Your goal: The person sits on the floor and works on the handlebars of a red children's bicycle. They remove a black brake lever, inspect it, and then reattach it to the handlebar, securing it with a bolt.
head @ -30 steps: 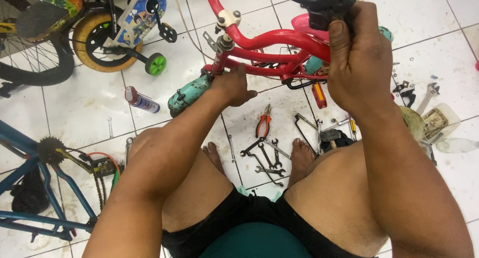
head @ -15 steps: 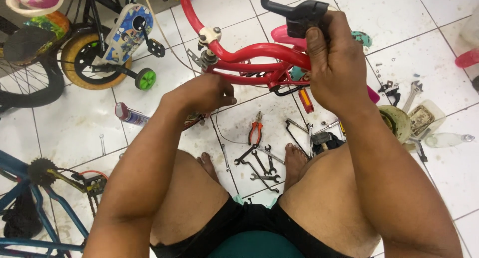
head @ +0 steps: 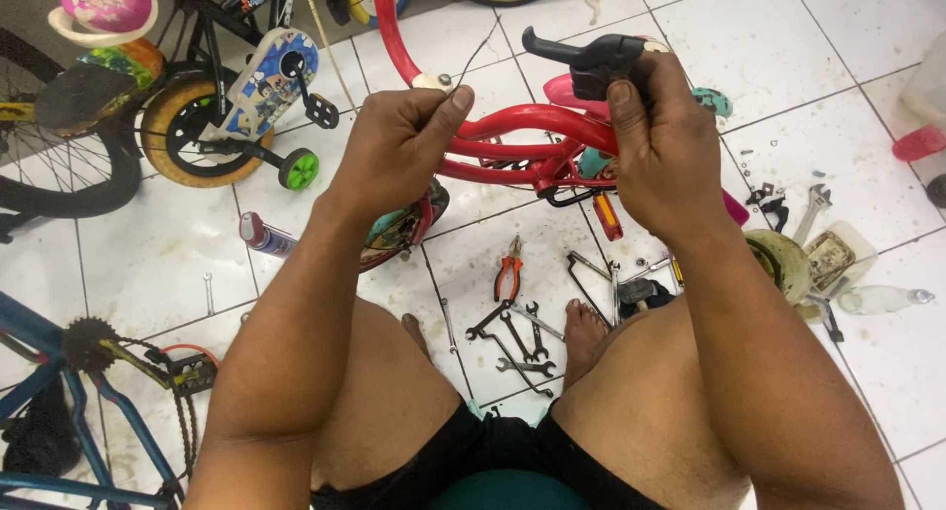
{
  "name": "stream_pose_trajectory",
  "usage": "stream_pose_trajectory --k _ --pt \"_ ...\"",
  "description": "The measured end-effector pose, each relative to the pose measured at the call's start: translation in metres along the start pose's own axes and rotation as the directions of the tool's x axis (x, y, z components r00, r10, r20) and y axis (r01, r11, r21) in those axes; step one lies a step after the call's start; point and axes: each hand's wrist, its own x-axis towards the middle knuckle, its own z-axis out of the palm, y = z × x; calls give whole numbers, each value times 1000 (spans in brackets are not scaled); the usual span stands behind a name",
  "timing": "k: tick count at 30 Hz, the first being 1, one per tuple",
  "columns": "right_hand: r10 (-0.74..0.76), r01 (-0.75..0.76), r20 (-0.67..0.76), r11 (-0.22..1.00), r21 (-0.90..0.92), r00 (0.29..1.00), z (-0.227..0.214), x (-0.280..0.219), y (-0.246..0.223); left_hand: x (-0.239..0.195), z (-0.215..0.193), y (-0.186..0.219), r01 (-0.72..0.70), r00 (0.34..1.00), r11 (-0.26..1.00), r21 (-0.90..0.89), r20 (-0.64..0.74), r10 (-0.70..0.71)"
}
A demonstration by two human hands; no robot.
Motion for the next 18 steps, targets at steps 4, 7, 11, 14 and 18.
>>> stream_pose_trajectory --k 4,7,11,14,18 --pt "15 -15 -9 999 -36 1000 -1 -2 3 6 12 -8 -129 991 989 72 -17 131" --pt "34 -34 -6 999 39 999 -2 -2 -7 11 22 -6 -280 950 911 302 -52 309" --pt "-90 90 -1 996 24 996 -3 -3 -5 21 44 -8 -356 903 895 268 -146 403" --pt "-67 67 14 998 12 998 -3 -2 -1 29 54 -11 -326 945 930 -168 -60 321" --pt "-59 52 53 991 123 997 -6 -1 -6 34 72 -10 -151 989 965 -216 -25 149"
